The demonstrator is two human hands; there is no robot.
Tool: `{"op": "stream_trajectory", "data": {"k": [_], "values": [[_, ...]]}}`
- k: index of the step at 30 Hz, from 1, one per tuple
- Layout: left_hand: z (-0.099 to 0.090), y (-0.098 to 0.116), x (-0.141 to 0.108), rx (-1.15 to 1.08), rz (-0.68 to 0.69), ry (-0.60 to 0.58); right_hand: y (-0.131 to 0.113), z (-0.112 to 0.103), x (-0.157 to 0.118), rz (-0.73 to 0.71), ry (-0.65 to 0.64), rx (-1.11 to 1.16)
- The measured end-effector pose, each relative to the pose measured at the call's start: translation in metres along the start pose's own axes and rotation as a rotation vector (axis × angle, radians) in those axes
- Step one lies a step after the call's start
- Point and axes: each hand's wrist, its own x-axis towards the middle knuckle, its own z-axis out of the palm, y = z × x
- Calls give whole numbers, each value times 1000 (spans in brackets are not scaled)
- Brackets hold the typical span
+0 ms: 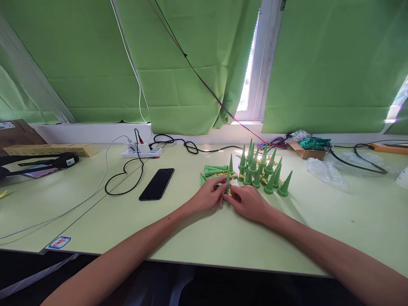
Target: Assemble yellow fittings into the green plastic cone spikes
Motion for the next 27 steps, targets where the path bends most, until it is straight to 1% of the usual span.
{"op": "stream_trajectory", "data": {"k": [2, 3, 9, 12, 15, 20, 27], "values": [[-3, 0, 1, 60, 28, 35, 0, -1, 0, 42, 1, -39], [-5, -1, 1, 90, 44, 70, 0, -1, 0, 63, 1, -58], [-12, 0, 4, 315, 132, 351, -1, -3, 1, 147, -18, -140], [-14, 1, 5, 374, 153, 428, -2, -4, 2, 189, -30, -171], [-15, -2, 5, 414, 155, 442, -3, -5, 3, 213, -39, -185], [-12, -6, 4, 466, 173, 431, 0, -7, 3, 202, -69, -187], [-17, -11, 7, 641, 230, 449, 4, -9, 4, 197, -103, -209]]}}
